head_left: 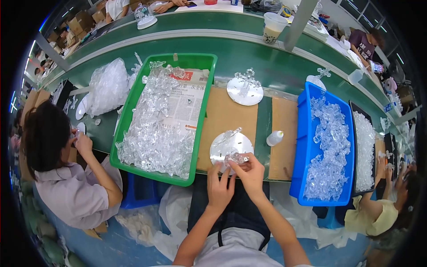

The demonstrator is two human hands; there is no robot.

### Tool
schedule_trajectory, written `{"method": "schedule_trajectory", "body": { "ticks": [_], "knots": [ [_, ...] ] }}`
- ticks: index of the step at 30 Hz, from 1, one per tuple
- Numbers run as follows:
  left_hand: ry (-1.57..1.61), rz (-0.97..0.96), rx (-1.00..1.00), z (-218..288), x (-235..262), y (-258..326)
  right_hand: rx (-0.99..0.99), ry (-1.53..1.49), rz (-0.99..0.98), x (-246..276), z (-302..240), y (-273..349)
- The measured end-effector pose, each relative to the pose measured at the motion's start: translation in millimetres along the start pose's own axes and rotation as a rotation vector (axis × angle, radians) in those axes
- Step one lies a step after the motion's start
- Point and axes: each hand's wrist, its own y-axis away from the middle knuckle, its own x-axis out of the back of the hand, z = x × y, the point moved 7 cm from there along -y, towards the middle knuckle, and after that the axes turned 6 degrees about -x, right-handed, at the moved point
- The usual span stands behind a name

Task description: Glue small crystal-like decorative pieces onto a circular white base.

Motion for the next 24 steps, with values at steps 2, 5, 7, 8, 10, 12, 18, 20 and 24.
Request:
{"method": "schedule_trajectory", "body": {
  "ticks": [2, 5, 7, 8, 10, 12, 18, 20, 24],
  "knots": [
    [-0.035, -0.091, -0.091, -11.3, 6.1, -1.6, -0.018, 0.094, 0.021, -8.5, -1.7, -6.3],
    [-0.044, -0.186, -0.141, -18.2, 3.7, 7.0, 0.077, 0.32, 0.05, -23.1, -6.7, -8.3],
    [-0.039, -0.226, -0.146, -16.1, -0.6, 11.6, 0.23, 0.507, 0.133, -29.1, -11.7, -7.6],
    [-0.008, -0.188, -0.105, -12.3, -1.3, 10.8, 0.227, 0.513, 0.129, -30.7, -11.4, -7.7],
    [0.042, -0.137, -0.044, -7.7, -5.4, 11.7, 0.264, 0.636, 0.156, -31.0, -18.1, -5.7],
    [0.053, -0.114, -0.032, -4.0, -7.0, 12.5, 0.276, 0.675, 0.164, -29.8, -21.0, -6.3],
    [0.138, -0.153, -0.041, -19.8, 10.8, 10.2, 0.338, 0.808, 0.171, -33.0, -31.4, -5.1],
    [0.12, -0.198, -0.02, -24.4, 18.1, 5.1, 0.282, 0.77, 0.145, -30.8, -27.4, -9.9],
    [0.1, -0.27, -0.068, -29.5, 15.8, 8.5, 0.29, 0.783, 0.137, -37.1, -28.9, -9.6]
  ]
}}
